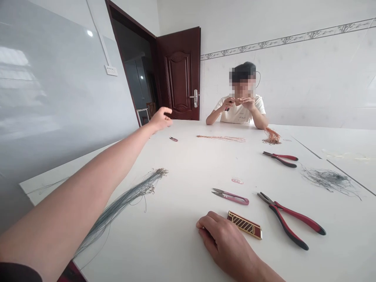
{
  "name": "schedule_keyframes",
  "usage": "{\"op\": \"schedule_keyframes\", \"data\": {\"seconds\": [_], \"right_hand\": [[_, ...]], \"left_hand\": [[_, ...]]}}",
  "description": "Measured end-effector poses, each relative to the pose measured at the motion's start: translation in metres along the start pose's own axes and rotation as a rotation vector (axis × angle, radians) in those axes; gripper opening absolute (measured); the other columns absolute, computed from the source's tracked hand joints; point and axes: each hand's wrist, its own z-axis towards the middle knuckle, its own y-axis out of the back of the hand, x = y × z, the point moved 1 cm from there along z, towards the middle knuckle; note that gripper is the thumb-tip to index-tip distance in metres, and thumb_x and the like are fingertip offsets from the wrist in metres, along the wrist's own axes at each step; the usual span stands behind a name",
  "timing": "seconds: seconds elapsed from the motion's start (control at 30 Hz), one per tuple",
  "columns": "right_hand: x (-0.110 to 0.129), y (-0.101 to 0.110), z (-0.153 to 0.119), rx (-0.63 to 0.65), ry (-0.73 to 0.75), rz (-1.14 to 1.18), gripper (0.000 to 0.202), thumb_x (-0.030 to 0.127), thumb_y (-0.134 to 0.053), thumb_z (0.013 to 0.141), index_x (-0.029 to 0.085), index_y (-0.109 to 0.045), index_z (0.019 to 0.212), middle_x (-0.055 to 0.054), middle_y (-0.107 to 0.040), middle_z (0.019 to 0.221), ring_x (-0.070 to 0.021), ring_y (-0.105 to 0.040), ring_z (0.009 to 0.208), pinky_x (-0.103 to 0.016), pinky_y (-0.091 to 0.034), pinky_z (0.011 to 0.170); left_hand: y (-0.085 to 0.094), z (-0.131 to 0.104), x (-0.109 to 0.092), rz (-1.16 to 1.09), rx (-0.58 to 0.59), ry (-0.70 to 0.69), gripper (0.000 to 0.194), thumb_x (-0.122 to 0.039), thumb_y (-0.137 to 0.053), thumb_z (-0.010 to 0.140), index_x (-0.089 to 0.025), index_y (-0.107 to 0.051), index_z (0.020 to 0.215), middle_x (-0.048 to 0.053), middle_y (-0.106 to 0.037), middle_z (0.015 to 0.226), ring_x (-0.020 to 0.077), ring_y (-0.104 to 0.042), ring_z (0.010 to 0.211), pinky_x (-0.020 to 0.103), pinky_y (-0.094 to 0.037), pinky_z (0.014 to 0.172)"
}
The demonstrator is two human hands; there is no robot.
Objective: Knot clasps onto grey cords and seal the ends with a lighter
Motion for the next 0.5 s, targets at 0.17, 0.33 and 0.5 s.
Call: {"op": "schedule_keyframes", "data": {"seconds": [0.17,0.33,0.5], "right_hand": [[0.001,0.003,0.002,-0.026,0.022,0.026,0.018,0.016,-0.041,0.088,0.021,-0.058,0.088,-0.003,-0.061,0.085,-0.0171,-0.057,0.072,-0.029,-0.042,0.063],[0.001,0.003,0.004,-0.058,0.019,0.047,0.019,0.013,-0.044,0.085,0.02,-0.061,0.088,-0.004,-0.062,0.084,-0.0177,-0.058,0.072,-0.03,-0.041,0.064],[0.002,0.006,0.003,-0.08,-0.042,0.173,0.017,0.014,-0.049,0.082,0.02,-0.062,0.091,-0.003,-0.061,0.083,-0.0161,-0.056,0.07,-0.03,-0.043,0.065]], "left_hand": [[0.005,0.017,-0.068,-0.249,-0.157,-0.182,0.044,-0.005,-0.06,0.073,-0.02,-0.048,0.113,0.0,-0.056,0.079,0.015,-0.055,0.078,0.03,-0.044,0.072],[-0.004,0.009,-0.146,-0.611,-0.148,-0.297,0.034,-0.006,-0.057,0.073,-0.028,-0.046,0.097,-0.003,-0.053,0.069,0.0119,-0.052,0.071,0.027,-0.042,0.067],[-0.025,-0.023,-0.223,-0.962,0.045,-0.381,0.031,-0.011,-0.055,0.077,-0.024,-0.046,0.104,-0.006,-0.054,0.069,0.0048,-0.056,0.064,0.017,-0.042,0.056]]}}
